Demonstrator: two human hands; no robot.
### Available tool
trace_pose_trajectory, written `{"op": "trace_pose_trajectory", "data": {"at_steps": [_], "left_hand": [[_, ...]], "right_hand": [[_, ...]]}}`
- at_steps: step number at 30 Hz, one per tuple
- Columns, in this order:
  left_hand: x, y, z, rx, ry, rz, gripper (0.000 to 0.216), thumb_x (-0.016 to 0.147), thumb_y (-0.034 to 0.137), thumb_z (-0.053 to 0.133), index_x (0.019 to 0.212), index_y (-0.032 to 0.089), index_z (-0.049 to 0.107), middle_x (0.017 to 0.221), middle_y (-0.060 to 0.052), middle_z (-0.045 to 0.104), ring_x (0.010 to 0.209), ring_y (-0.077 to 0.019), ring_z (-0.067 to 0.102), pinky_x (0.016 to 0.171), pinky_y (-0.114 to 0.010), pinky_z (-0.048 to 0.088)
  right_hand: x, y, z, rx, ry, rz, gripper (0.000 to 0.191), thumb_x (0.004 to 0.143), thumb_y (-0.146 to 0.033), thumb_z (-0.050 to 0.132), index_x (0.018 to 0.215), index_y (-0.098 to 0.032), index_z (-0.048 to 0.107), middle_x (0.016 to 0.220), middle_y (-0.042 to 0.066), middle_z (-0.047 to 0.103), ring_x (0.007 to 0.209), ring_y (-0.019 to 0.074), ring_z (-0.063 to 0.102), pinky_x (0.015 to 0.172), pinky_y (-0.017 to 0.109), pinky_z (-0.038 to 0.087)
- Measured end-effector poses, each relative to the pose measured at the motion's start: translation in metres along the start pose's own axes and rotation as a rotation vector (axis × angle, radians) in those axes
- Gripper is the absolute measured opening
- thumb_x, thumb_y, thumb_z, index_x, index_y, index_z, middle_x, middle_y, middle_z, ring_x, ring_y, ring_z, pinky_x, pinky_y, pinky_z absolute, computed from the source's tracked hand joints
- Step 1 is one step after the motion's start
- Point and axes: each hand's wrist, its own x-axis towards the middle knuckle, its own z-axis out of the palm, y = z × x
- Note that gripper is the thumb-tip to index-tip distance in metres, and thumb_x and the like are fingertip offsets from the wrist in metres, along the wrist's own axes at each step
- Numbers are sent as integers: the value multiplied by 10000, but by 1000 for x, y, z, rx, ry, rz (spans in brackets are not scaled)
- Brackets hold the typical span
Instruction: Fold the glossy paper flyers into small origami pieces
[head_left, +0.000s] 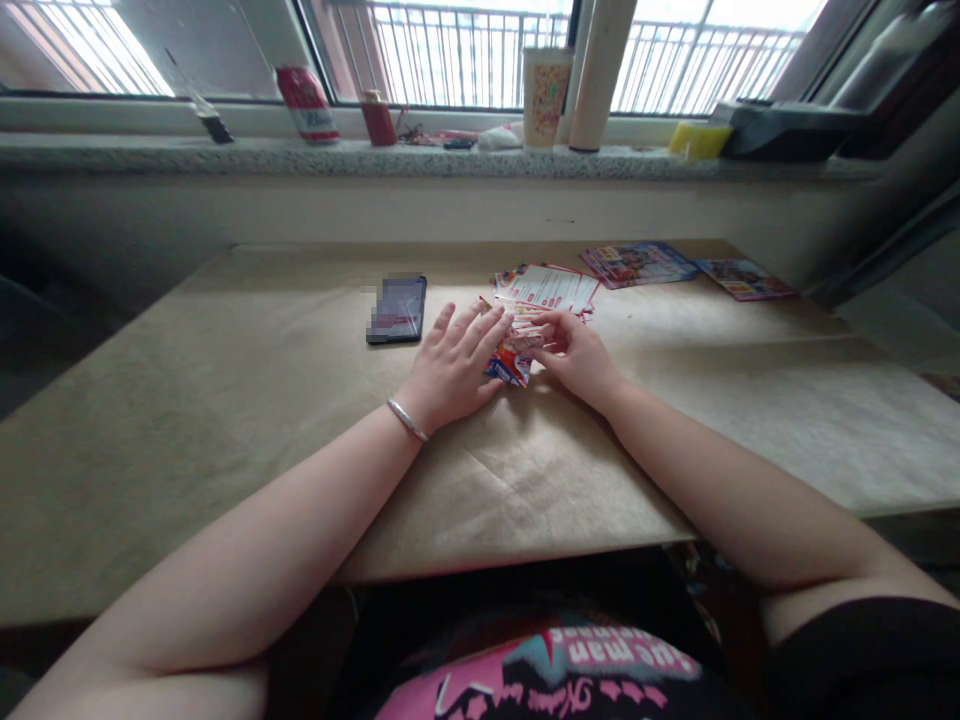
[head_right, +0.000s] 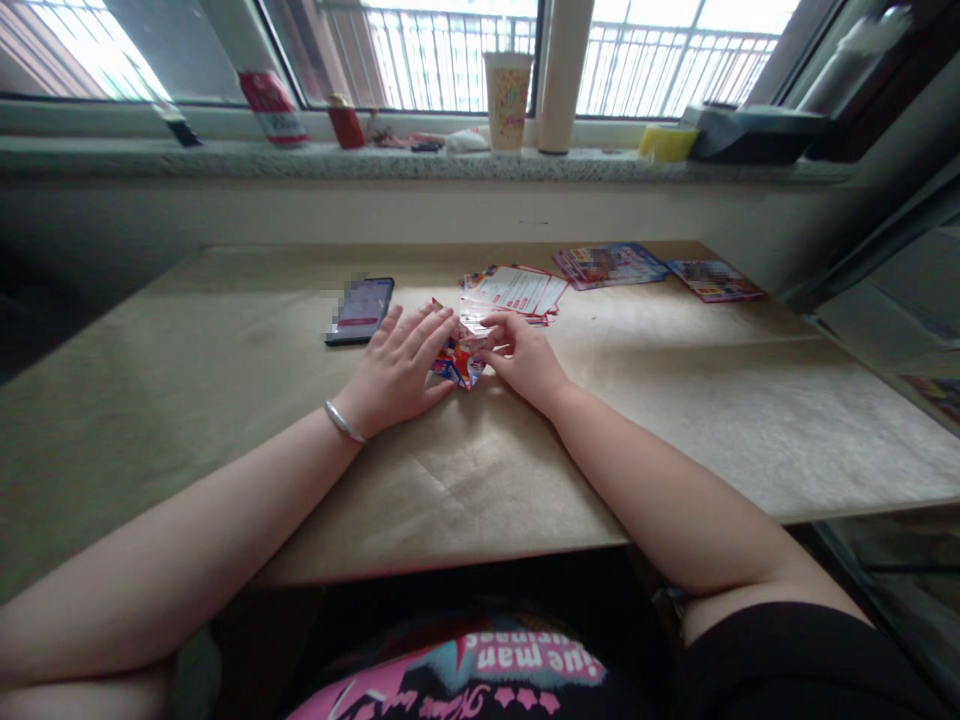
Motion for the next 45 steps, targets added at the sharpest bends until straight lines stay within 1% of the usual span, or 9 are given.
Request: {"op": "trace_pose_trajectory", "data": {"at_steps": [7, 10, 16, 21, 26, 30, 33, 39, 45], "left_hand": [[0, 5, -4, 47, -19, 2, 796, 786, 312, 621, 1504, 184, 302, 1498, -121, 447, 1452, -325, 300, 1229, -559, 64], [0, 5, -3, 40, -25, 12, 788, 748, 257, 613, 1483, 168, 343, 1474, -127, 477, 1450, -336, 299, 1225, -577, 65], [3, 4, -3, -18, -87, 74, 720, 802, 335, 601, 1466, 186, 370, 1404, -121, 541, 1413, -323, 371, 1227, -580, 93], [4, 2, -1, -29, -74, 26, 690, 823, 385, 628, 1449, 197, 404, 1267, -115, 601, 1276, -325, 516, 1231, -574, 96], [4, 0, 1, 2, -84, -19, 624, 840, 455, 638, 1375, 178, 475, 1237, -124, 610, 1151, -296, 593, 1211, -549, 176], [3, -2, 2, -27, -55, -55, 512, 848, 455, 634, 1270, 184, 534, 1222, -117, 628, 1127, -282, 606, 1169, -514, 274], [3, -4, 4, -59, -13, -79, 462, 847, 451, 640, 1208, 178, 548, 1166, -110, 653, 1093, -269, 622, 1159, -506, 296], [5, -7, 7, -205, 61, -119, 319, 870, 409, 627, 1102, 212, 534, 1068, -51, 681, 1030, -219, 639, 1172, -521, 278], [6, -8, 8, -351, 108, -119, 292, 859, 369, 642, 1074, 214, 518, 1089, -53, 661, 1052, -214, 625, 1175, -554, 264]], "right_hand": [[-5, -4, 6, 127, -168, 24, 297, 742, -424, 727, 902, -229, 569, 912, 4, 668, 876, 163, 667, 820, 363, 596], [-6, -7, 9, 100, -158, 17, 279, 757, -393, 701, 936, -230, 563, 912, 9, 653, 876, 163, 659, 778, 341, 592], [-3, -8, 12, 65, -88, 19, 332, 712, -342, 698, 964, -243, 505, 792, -30, 610, 736, 140, 643, 708, 302, 564], [-3, -8, 11, 13, 10, 13, 286, 690, -310, 699, 889, -240, 507, 765, -32, 607, 677, 143, 633, 651, 301, 546], [-6, -14, 9, -83, -38, -18, 151, 760, -331, 660, 791, -209, 577, 799, 12, 655, 693, 157, 653, 658, 310, 558], [-8, -12, 8, -201, -115, -81, 109, 783, -232, 610, 880, -194, 644, 814, 17, 684, 672, 137, 638, 662, 289, 552], [-8, -8, 8, -180, -168, -127, 248, 751, -147, 591, 987, -197, 649, 926, 32, 701, 770, 147, 655, 720, 293, 565], [-8, -13, 10, -111, -179, -131, 228, 777, -264, 683, 1002, -232, 682, 1022, 40, 702, 876, 175, 659, 771, 334, 582], [-11, -21, 10, -160, -97, -159, 268, 773, -339, 725, 1015, -241, 661, 983, 28, 704, 893, 176, 649, 711, 314, 573]]}}
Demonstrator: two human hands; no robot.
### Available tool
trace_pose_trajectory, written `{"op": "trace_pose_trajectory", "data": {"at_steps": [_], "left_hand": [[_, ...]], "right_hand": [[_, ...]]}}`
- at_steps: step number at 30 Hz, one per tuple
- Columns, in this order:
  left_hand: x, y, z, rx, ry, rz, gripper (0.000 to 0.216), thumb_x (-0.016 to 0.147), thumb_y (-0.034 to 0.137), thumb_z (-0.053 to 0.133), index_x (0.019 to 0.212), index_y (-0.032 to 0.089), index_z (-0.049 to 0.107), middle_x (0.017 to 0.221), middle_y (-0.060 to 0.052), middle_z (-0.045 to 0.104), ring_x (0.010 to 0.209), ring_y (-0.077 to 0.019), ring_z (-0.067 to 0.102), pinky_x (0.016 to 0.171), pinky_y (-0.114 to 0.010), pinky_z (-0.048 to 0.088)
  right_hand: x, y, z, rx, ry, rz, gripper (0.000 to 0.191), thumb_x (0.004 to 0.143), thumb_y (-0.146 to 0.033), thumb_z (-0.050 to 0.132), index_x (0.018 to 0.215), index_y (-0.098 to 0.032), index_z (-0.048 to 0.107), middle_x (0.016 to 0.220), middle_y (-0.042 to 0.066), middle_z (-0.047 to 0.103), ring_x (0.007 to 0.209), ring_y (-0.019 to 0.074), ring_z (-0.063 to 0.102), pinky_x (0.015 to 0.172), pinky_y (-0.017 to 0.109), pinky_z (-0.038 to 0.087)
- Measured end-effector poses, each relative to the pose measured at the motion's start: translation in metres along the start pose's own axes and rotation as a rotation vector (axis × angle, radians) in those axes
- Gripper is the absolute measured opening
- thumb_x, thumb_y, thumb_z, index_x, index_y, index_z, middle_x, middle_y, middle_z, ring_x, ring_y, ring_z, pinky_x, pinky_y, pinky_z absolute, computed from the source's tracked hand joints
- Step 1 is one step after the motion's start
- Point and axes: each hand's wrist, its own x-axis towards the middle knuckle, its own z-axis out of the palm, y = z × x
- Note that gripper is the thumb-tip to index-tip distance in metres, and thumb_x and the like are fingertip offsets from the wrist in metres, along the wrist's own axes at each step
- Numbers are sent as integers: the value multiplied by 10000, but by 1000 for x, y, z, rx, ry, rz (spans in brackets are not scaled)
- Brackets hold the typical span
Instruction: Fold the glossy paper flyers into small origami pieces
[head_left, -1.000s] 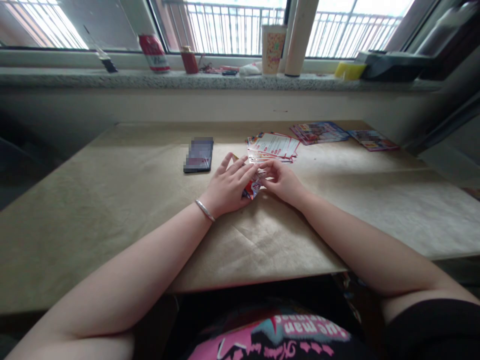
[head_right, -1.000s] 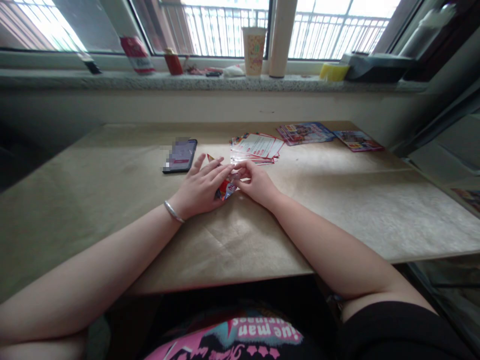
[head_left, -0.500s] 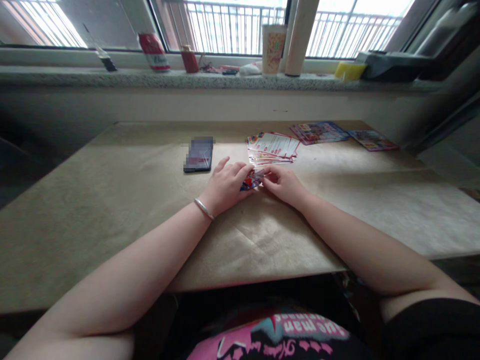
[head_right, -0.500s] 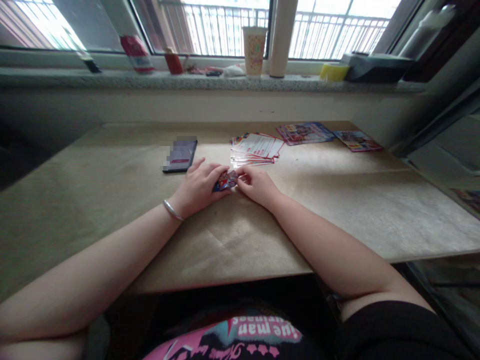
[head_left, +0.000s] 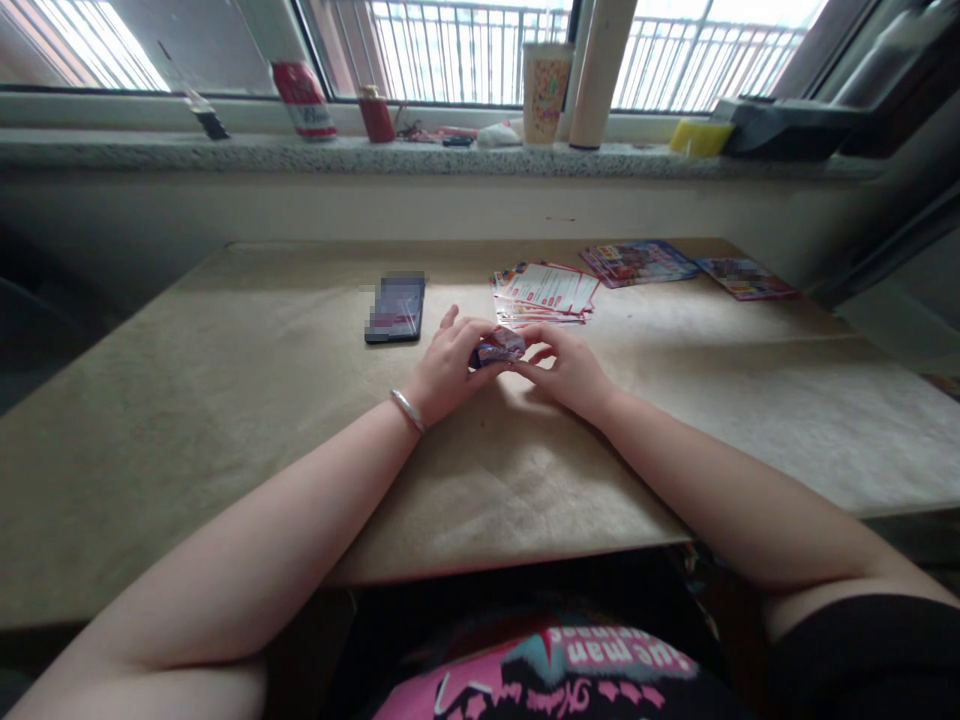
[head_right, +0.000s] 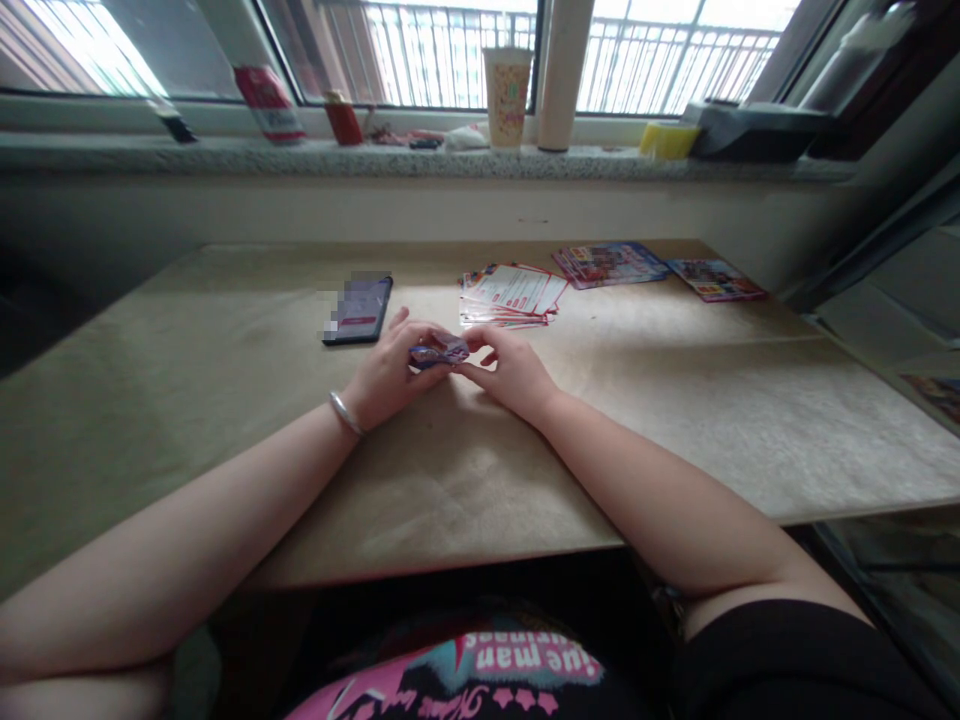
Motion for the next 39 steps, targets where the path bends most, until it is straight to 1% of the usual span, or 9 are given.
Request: {"op": "trace_pose_trajectory", "data": {"at_steps": [5, 9, 12, 14, 18, 21, 30, 34, 39], "left_hand": [[-1, 0, -1, -31, 58, 43, 301, 867, 357, 634, 1103, 209, 519, 1134, -67, 648, 1096, -222, 613, 1169, -537, 281], [-2, 2, 0, -34, 189, 80, 499, 839, 383, 678, 1236, 227, 418, 1215, -90, 618, 1155, -230, 595, 1162, -526, 302], [-2, 6, 0, -28, 313, 152, 492, 837, 423, 685, 1204, 258, 403, 1271, -95, 578, 1226, -225, 550, 1157, -508, 318], [-3, 9, -2, 22, 343, 159, 430, 844, 437, 678, 1168, 272, 448, 1304, -86, 551, 1247, -220, 526, 1163, -502, 308], [-4, 13, -4, 204, 317, 130, 195, 863, 418, 667, 999, 284, 631, 1381, -53, 491, 1286, -241, 472, 1171, -521, 258], [-3, 12, -4, 263, 321, 128, 150, 848, 435, 681, 911, 300, 701, 1383, -30, 483, 1265, -253, 466, 1160, -529, 250], [-2, 9, -1, 281, 399, 118, 134, 817, 466, 711, 806, 340, 754, 1133, -37, 544, 1095, -215, 484, 1069, -474, 336], [-2, 10, -2, 219, 318, 56, 111, 828, 455, 700, 850, 363, 757, 1117, -37, 578, 1100, -230, 484, 1059, -483, 334], [-2, 12, -3, 164, 237, 12, 105, 868, 411, 662, 905, 361, 746, 984, -8, 693, 1080, -243, 513, 1039, -489, 341]], "right_hand": [[0, 0, -1, -110, 36, -127, 199, 800, -293, 675, 993, -249, 656, 996, 31, 698, 929, 185, 626, 691, 312, 571], [0, -3, -3, -211, 66, -236, 258, 802, -195, 624, 1052, -253, 646, 1052, 43, 702, 974, 197, 606, 685, 312, 561], [0, -4, -5, -313, 108, -268, 243, 819, -191, 617, 1052, -250, 654, 1042, 46, 712, 975, 209, 611, 783, 364, 548], [0, -4, -5, -375, 139, -280, 227, 831, -212, 626, 1052, -253, 661, 1043, 43, 718, 994, 220, 614, 888, 411, 515], [1, -3, -6, -442, 169, -336, 229, 843, -235, 631, 1068, -256, 670, 1056, 39, 721, 1009, 225, 616, 950, 427, 470], [1, -5, -6, -484, 176, -365, 243, 844, -242, 635, 1083, -256, 673, 1037, 38, 720, 998, 223, 610, 932, 415, 469], [1, -3, -5, -521, 196, -308, 227, 858, -357, 656, 1065, -264, 661, 1010, 44, 694, 1008, 238, 579, 930, 429, 443], [1, 0, -5, -488, 222, -274, 158, 839, -353, 674, 976, -275, 660, 1011, 52, 663, 1019, 253, 571, 947, 459, 437], [0, 0, -5, -438, 266, -267, 153, 801, -301, 698, 944, -278, 649, 1162, 74, 581, 1143, 281, 528, 1033, 518, 402]]}}
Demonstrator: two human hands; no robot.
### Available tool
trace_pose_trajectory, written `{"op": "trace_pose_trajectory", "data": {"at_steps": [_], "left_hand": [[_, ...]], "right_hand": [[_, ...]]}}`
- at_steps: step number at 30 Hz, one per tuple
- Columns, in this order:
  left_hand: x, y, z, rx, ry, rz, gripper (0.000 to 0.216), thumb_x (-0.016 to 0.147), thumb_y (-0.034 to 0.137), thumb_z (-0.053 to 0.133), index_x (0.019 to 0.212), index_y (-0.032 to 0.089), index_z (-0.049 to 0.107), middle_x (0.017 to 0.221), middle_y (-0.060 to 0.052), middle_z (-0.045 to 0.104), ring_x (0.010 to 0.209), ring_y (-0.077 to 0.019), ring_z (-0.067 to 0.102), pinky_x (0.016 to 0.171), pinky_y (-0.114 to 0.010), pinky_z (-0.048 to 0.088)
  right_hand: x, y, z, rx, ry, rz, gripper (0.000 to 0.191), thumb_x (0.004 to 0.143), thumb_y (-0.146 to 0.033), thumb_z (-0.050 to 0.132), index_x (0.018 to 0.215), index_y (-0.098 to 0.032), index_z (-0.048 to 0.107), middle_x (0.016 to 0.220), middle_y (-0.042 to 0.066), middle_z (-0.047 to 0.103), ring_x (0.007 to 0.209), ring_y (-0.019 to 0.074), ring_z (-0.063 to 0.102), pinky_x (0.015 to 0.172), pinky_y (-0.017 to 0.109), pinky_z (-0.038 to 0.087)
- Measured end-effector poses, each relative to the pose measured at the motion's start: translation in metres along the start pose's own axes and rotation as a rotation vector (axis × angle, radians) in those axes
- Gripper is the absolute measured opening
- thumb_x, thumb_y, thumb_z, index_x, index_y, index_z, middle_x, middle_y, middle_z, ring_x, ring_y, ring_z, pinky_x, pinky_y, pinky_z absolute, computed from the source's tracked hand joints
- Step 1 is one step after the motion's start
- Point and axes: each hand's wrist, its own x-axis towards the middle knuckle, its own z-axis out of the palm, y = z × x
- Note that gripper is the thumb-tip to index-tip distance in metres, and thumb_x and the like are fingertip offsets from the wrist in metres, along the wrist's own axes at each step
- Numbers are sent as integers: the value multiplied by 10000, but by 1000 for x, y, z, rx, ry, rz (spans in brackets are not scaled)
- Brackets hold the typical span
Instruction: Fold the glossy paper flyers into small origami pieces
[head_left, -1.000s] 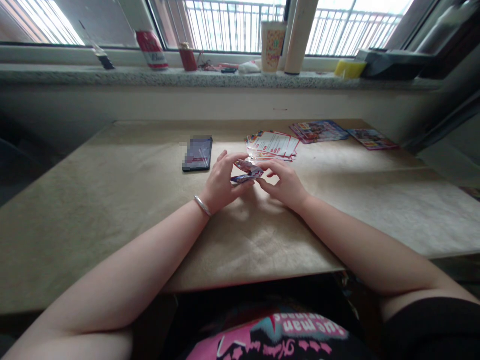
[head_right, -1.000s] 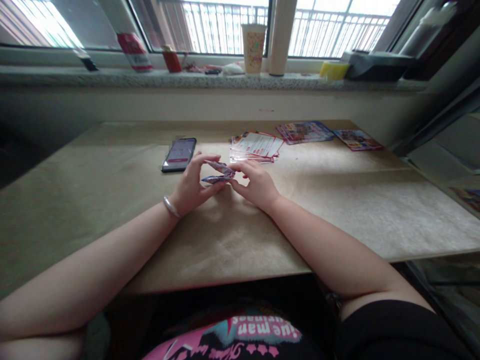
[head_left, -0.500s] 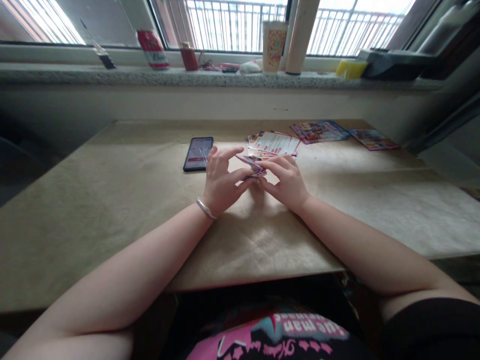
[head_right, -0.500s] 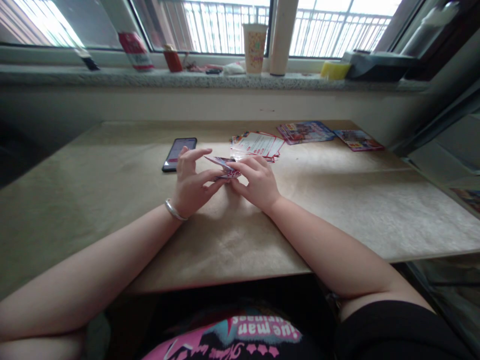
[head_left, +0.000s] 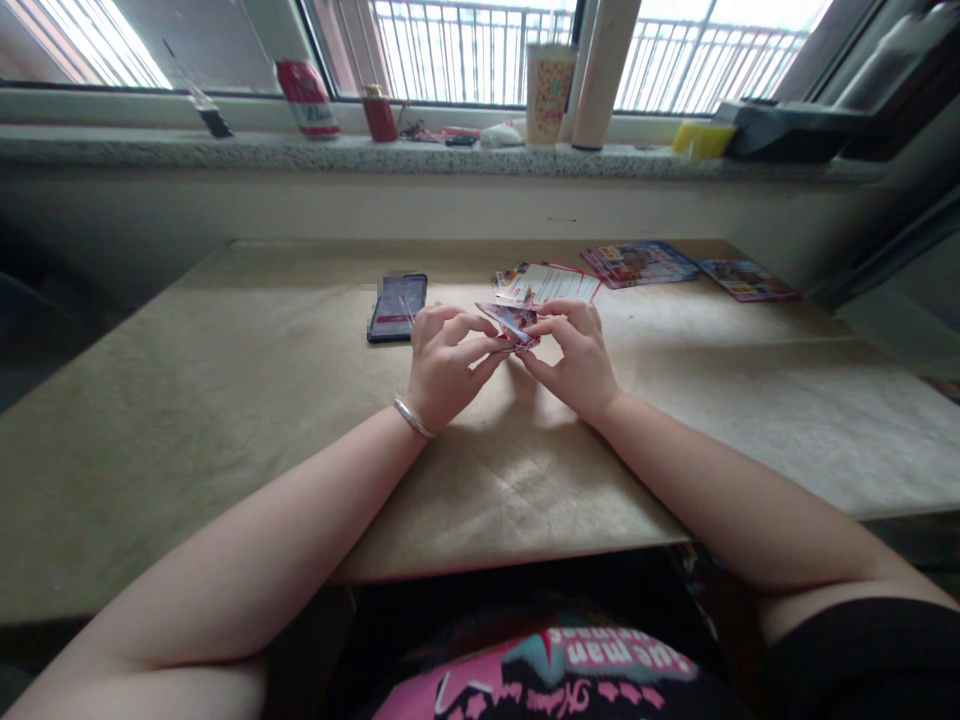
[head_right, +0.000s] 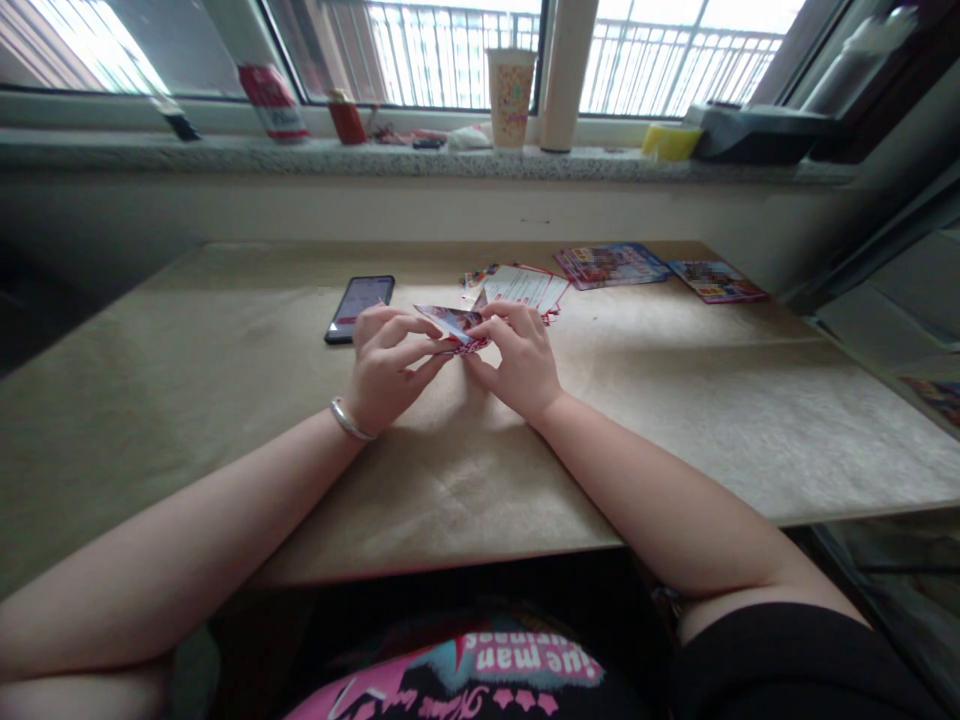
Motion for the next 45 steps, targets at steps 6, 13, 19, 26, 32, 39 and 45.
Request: {"op": "trace_pose_trajectory", "data": {"at_steps": [6, 13, 19, 26, 32, 39, 45], "left_hand": [[1, -4, -3, -17, -3, -59, 154, 908, 405, 607, 891, 322, 736, 968, 12, 741, 1118, -244, 531, 1047, -494, 340], [-1, -6, 0, -33, 8, -42, 127, 919, 332, 590, 922, 304, 714, 915, 21, 744, 1101, -212, 584, 1122, -490, 267], [0, -8, 4, -105, -3, -129, 119, 882, 278, 591, 928, 246, 696, 964, -13, 715, 1055, -199, 620, 1109, -457, 320], [0, -6, 4, -127, -15, -166, 118, 873, 261, 582, 943, 240, 674, 994, -13, 719, 1086, -207, 625, 1136, -476, 281], [1, -5, 0, -94, -32, -209, 107, 869, 334, 621, 916, 254, 675, 965, -5, 732, 1041, -220, 632, 1113, -497, 291], [1, -11, 2, -211, -11, -289, 181, 875, 375, 600, 817, 211, 653, 865, -12, 697, 852, -187, 617, 867, -355, 456], [-1, -14, 5, -234, -20, -300, 328, 905, 511, 569, 786, 213, 639, 848, -13, 698, 835, -183, 620, 853, -349, 455]], "right_hand": [[-1, 5, 3, 227, -12, 165, 431, 813, -333, 660, 1217, -282, 520, 1365, 110, 484, 1202, 262, 520, 879, 419, 538], [0, 26, 13, 549, -62, 529, 669, 732, -490, 706, 1313, -274, 455, 1399, 129, 501, 1089, 248, 616, 764, 365, 569], [2, 28, 13, 875, -204, 730, 727, 674, -589, 731, 1289, -282, 493, 1133, 57, 706, 960, 216, 670, 771, 350, 545], [5, 25, 11, 830, -235, 714, 672, 630, -622, 754, 1164, -262, 560, 1125, 63, 716, 945, 209, 662, 776, 340, 517], [5, 22, 11, 772, -230, 713, 536, 673, -661, 699, 986, -230, 643, 1050, 39, 715, 947, 192, 638, 729, 292, 512], [3, 19, 10, 659, -214, 730, 480, 674, -633, 705, 875, -198, 681, 808, 16, 704, 660, 140, 564, 617, 279, 460], [2, 24, 10, 629, -202, 711, 491, 700, -671, 663, 842, -201, 680, 765, 14, 682, 660, 156, 551, 604, 290, 442]]}}
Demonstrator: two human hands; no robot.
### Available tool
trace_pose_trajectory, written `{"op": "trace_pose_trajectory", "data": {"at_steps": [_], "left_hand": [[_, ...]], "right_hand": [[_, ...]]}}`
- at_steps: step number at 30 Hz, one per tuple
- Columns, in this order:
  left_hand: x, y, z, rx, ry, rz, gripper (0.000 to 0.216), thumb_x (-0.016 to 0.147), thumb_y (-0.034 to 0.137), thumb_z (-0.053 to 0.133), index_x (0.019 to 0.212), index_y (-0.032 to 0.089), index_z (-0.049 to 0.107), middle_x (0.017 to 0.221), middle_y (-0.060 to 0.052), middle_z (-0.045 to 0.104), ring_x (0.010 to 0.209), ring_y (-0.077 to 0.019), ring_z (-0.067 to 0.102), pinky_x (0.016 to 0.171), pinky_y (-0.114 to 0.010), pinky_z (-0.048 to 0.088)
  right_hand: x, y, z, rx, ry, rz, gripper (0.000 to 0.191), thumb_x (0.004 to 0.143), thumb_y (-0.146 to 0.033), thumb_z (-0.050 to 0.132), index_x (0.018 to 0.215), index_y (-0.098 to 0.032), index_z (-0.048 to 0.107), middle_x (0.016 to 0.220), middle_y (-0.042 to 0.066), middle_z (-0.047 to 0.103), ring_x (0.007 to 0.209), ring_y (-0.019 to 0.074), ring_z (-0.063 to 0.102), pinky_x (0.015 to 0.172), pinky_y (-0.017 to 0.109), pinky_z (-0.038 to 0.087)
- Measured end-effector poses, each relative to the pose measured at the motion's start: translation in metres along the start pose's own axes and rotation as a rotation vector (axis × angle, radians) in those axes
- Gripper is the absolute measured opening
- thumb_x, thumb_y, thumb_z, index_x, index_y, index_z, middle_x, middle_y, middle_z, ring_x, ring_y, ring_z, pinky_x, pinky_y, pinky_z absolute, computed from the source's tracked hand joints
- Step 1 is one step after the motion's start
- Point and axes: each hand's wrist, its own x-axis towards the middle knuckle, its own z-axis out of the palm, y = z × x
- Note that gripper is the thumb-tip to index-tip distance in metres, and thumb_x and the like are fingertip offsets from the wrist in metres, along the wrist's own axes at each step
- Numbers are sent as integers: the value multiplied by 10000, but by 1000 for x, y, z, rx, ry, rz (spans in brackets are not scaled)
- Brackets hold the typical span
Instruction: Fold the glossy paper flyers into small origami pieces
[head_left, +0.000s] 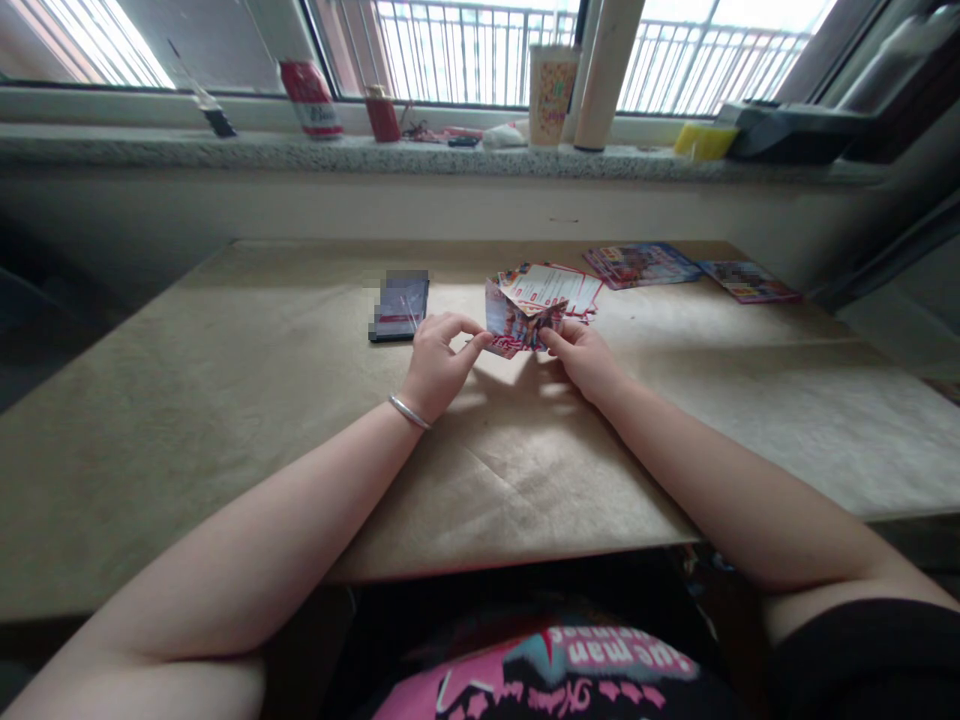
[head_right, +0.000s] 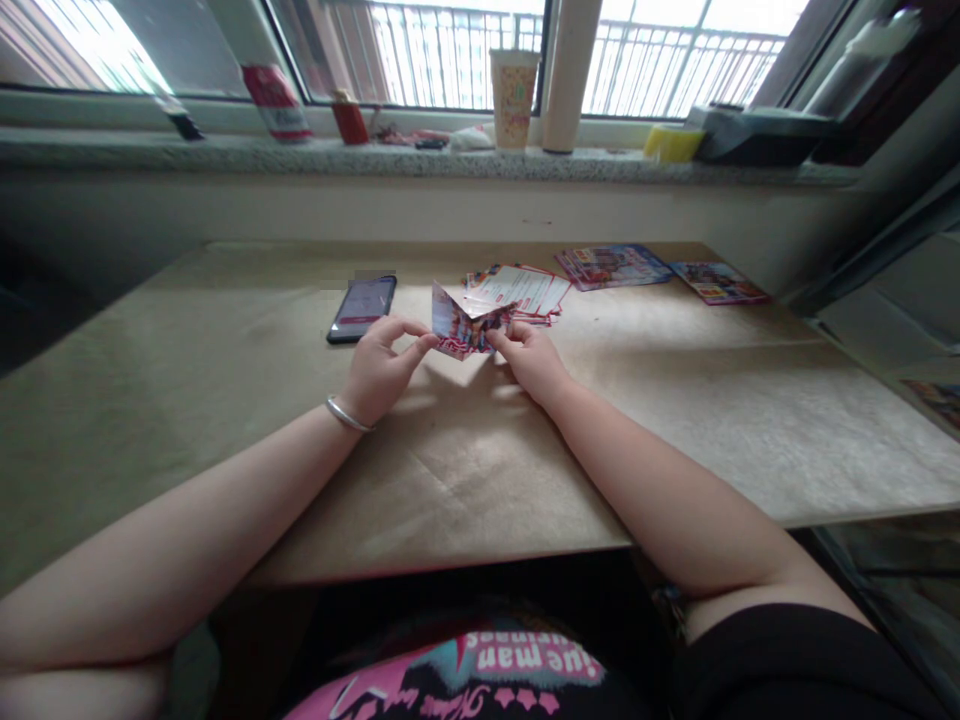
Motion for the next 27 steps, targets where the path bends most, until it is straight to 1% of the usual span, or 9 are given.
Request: {"op": "trace_pose_trajectory", "data": {"at_steps": [5, 7, 11, 14, 17, 19, 22, 24, 27], "left_hand": [[0, -3, 0, -27, 19, -1, 320, 922, 494, 557, 796, 207, 622, 852, -12, 687, 838, -173, 617, 842, -327, 458], [-1, -2, 0, -26, 37, 5, 321, 923, 496, 554, 799, 208, 625, 848, -10, 684, 844, -177, 612, 845, -333, 453], [0, 0, -1, 29, 55, 20, 360, 927, 535, 528, 788, 218, 626, 828, -8, 677, 834, -180, 596, 859, -352, 442], [0, 1, -3, 61, 51, 44, 358, 927, 535, 528, 780, 224, 630, 845, -4, 694, 847, -179, 606, 918, -376, 426], [0, 1, -4, 76, 22, 110, 253, 906, 467, 599, 811, 240, 658, 906, 7, 719, 914, -182, 629, 1058, -425, 342], [-1, 2, -3, 93, 1, 151, 155, 883, 399, 647, 843, 253, 676, 937, 14, 723, 951, -183, 629, 1111, -446, 285], [-1, 4, -3, 109, -21, 155, 81, 869, 318, 659, 828, 251, 681, 906, 22, 716, 937, -177, 623, 1125, -445, 274], [-1, 5, -3, 91, -6, 133, 68, 863, 282, 653, 815, 241, 676, 873, 25, 706, 907, -173, 622, 1114, -440, 292], [-1, 3, -4, 34, 45, 85, 56, 857, 260, 640, 824, 226, 668, 848, 21, 695, 872, -171, 624, 1073, -429, 342]], "right_hand": [[3, 6, -4, 7, 2, -75, 489, 724, -675, 656, 844, -202, 683, 850, 27, 709, 816, 194, 609, 795, 336, 465], [3, 6, -4, 9, 17, -88, 490, 726, -679, 653, 831, -201, 675, 838, 24, 704, 834, 197, 612, 825, 340, 459], [1, 2, -4, -17, 57, -79, 526, 706, -718, 638, 782, -197, 648, 762, 11, 673, 745, 176, 572, 755, 326, 447], [0, -1, -4, -13, 34, -85, 526, 717, -717, 629, 804, -198, 653, 770, 13, 668, 732, 168, 558, 720, 319, 439], [0, -2, -5, 17, 49, -43, 522, 701, -720, 638, 807, -209, 653, 784, 10, 662, 727, 161, 548, 678, 306, 441], [1, -2, -5, 48, 78, 4, 518, 689, -722, 647, 793, -215, 645, 785, 5, 655, 720, 153, 543, 656, 292, 442], [1, -1, -5, 119, 66, 46, 498, 696, -710, 646, 786, -220, 643, 805, 0, 654, 746, 147, 555, 663, 276, 454], [0, 0, -5, 184, 60, 70, 462, 696, -681, 660, 786, -228, 645, 826, -5, 656, 767, 147, 568, 659, 266, 464], [-3, 0, -5, 228, 32, 111, 400, 676, -609, 707, 834, -246, 646, 835, -20, 640, 726, 138, 566, 568, 240, 446]]}}
